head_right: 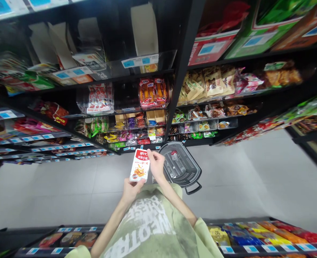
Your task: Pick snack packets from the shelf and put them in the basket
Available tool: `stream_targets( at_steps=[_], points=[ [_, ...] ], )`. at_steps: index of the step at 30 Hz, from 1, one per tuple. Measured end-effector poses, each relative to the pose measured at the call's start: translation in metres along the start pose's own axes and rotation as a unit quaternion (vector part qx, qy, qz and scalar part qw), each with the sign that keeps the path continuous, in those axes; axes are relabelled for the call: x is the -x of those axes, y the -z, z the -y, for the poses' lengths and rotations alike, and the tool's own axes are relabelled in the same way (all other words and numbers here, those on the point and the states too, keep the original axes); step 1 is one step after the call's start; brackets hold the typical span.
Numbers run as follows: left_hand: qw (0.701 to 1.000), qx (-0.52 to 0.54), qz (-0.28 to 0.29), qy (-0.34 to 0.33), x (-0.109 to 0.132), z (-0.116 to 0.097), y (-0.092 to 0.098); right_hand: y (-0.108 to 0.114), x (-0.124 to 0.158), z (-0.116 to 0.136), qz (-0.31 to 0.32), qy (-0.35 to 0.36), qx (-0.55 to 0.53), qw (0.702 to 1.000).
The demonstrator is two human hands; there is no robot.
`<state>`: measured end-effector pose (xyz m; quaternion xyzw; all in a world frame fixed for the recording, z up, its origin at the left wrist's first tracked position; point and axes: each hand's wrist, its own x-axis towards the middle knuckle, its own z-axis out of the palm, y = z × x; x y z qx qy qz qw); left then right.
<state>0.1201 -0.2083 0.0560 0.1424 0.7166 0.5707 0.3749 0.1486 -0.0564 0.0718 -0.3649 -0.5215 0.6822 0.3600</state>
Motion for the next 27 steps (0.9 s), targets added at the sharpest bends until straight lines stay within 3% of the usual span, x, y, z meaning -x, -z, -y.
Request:
stream_targets(
  at_steps=[9,16,21,27],
  points=[
    [1.0,0.007,-0.005,-0.018,-0.003,-0.001,-0.001,0.001,-0.004,-0.003,-0.002,0.0,-0.013,1.0],
    [0.998,0.031,-0.047,0.008,-0.003,-0.017,0.0,0.001,-0.005,-0.007,0.047,-0.012,-0.04,0.998],
    [0.996,0.047,-0.077,0.022,-0.003,-0.02,0.002,-0.005,-0.004,-0.01,0.116,-0.125,-0.175,0.97],
    [0.996,0.071,-0.051,0.02,-0.006,-0.001,0.006,-0.008,0.0,-0.004,0.258,-0.248,-0.192,0.914]
  ],
)
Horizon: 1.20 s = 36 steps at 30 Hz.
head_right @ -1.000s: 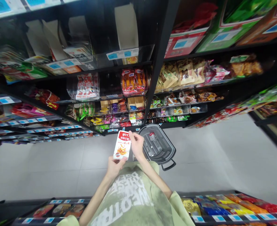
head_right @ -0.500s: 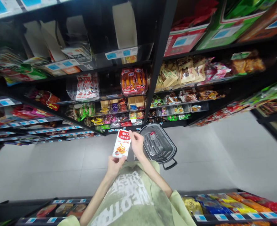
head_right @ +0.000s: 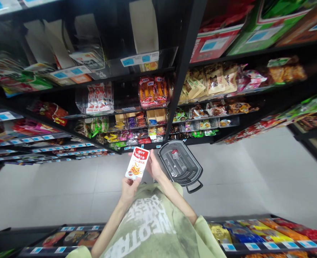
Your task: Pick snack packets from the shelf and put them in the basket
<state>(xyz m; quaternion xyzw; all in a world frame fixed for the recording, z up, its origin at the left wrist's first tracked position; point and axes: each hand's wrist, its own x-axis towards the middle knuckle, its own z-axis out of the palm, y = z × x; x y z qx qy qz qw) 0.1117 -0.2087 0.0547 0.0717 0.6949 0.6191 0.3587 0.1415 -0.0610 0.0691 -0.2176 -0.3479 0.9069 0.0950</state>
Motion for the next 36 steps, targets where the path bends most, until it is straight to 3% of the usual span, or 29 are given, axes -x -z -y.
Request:
stream_targets(
  at_steps=[3,8,11,14,18,21,26,29,36],
  points=[
    [0.997,0.064,0.038,-0.007,-0.001,0.005,0.001,0.0,0.001,0.0,0.037,-0.014,-0.005,0.999],
    [0.979,0.179,0.101,-0.003,0.001,-0.005,0.002,-0.002,0.001,0.001,0.124,0.026,0.002,0.992],
    [0.968,0.215,0.129,0.016,-0.001,-0.009,0.002,-0.002,-0.001,0.0,0.132,0.051,0.017,0.99],
    [0.962,0.223,0.148,0.06,-0.005,-0.007,0.0,0.0,-0.005,-0.003,0.088,0.096,0.047,0.99],
    [0.964,0.189,0.138,0.123,-0.01,-0.006,-0.002,0.004,-0.012,-0.005,-0.044,0.164,0.122,0.978],
    [0.982,0.154,0.086,0.071,-0.01,-0.009,0.001,0.004,-0.012,-0.003,-0.091,0.187,0.154,0.966],
    [0.998,0.009,0.046,-0.03,-0.007,-0.013,0.008,0.0,-0.011,-0.003,-0.093,0.17,0.171,0.966],
    [0.998,-0.015,0.037,-0.049,-0.005,-0.012,0.008,0.0,-0.012,-0.006,-0.121,0.177,0.15,0.965],
    [0.998,0.035,-0.01,-0.048,-0.002,-0.013,0.008,0.007,-0.01,-0.007,-0.163,0.204,0.18,0.949]
  ],
)
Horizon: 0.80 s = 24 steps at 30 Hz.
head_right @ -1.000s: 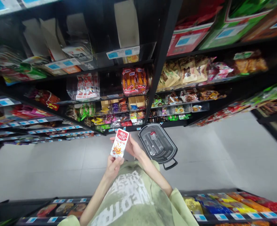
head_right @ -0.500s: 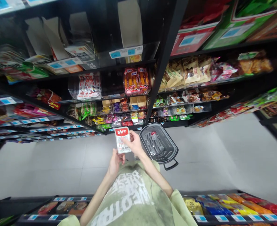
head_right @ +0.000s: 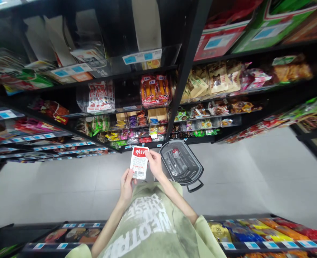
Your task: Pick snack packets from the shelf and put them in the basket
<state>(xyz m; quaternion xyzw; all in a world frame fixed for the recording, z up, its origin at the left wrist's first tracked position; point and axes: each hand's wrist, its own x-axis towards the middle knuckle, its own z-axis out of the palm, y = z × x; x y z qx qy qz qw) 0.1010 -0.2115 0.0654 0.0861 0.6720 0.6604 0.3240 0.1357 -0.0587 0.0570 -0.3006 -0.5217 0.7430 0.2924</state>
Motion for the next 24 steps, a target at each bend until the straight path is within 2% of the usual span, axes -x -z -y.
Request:
stream_targets(
  at_steps=[14,24],
  points=[
    [0.999,0.001,0.019,-0.03,0.007,0.006,-0.001,-0.001,0.013,0.014,-0.04,0.044,0.049,0.997],
    [0.995,-0.082,0.048,-0.036,0.008,0.004,-0.003,0.001,0.012,0.013,-0.084,0.054,0.061,0.993]
  ],
)
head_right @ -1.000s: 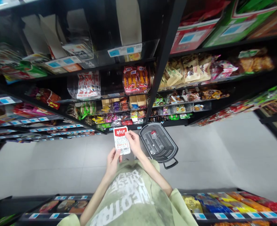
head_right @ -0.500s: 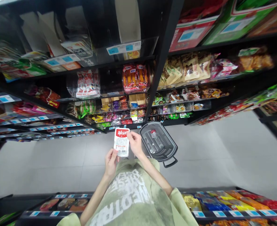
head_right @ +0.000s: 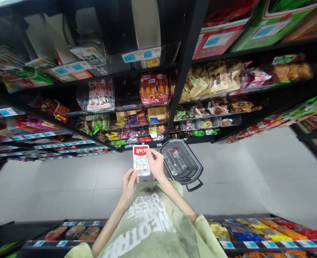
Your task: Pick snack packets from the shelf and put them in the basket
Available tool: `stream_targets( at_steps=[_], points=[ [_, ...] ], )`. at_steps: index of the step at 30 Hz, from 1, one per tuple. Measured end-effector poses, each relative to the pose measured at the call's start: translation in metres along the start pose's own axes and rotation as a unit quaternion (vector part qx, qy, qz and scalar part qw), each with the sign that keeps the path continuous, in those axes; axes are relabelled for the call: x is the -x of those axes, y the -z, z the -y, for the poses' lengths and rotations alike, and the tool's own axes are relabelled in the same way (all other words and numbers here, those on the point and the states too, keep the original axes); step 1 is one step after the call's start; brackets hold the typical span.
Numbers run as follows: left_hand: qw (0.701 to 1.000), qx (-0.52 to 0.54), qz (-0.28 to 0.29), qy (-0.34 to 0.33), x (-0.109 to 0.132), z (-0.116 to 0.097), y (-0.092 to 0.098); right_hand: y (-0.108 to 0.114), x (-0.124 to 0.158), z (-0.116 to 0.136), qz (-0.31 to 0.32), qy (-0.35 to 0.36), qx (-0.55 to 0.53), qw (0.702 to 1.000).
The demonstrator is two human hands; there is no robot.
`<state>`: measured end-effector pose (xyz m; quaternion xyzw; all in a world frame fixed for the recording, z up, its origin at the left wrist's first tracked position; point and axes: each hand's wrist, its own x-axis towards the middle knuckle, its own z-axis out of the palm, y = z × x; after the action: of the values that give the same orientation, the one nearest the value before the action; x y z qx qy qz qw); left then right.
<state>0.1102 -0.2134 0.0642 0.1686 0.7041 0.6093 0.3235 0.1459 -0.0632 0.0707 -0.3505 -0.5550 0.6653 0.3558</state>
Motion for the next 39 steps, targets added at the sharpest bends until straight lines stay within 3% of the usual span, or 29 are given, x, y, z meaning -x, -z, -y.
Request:
stream_targets(
  at_steps=[22,39],
  points=[
    [0.995,-0.099,0.006,-0.006,-0.009,-0.007,0.004,-0.001,-0.007,-0.008,-0.025,0.025,0.031,0.999],
    [0.998,-0.057,0.017,0.005,-0.005,0.004,0.007,-0.005,-0.008,-0.01,-0.043,0.02,0.013,0.999]
  ],
)
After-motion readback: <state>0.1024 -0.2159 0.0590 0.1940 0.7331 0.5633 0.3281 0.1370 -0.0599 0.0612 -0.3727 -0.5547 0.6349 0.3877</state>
